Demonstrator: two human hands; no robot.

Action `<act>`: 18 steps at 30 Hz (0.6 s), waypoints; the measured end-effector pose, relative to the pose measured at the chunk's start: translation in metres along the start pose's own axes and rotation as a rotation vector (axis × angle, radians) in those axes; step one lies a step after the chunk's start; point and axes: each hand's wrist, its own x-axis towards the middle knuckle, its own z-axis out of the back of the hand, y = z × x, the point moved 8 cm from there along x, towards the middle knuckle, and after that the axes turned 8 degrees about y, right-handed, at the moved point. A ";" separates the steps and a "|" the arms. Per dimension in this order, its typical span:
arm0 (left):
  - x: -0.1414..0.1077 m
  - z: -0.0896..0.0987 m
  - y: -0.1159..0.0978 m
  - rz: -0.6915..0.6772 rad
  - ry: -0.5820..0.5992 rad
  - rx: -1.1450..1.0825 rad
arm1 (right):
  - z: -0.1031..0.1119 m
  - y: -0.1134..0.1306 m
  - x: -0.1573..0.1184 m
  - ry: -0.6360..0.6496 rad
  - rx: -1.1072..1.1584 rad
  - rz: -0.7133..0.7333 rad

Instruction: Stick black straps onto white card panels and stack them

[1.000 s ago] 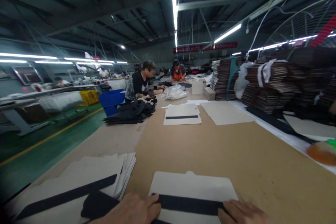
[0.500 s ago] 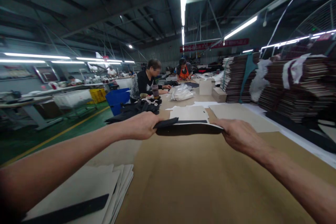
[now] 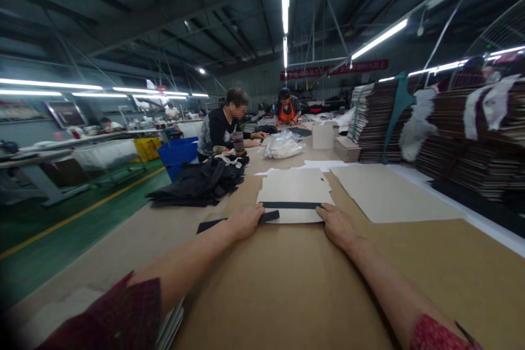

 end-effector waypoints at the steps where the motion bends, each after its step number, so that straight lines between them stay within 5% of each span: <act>1: 0.001 -0.007 0.000 0.000 0.010 -0.010 | -0.007 0.000 -0.001 0.006 0.010 -0.003; 13: -0.003 -0.005 0.002 -0.042 0.114 -0.038 | -0.005 0.000 -0.008 0.037 0.149 0.024; 18: -0.003 0.024 -0.008 -0.050 0.078 -0.032 | 0.010 -0.045 -0.029 -0.006 0.184 -0.071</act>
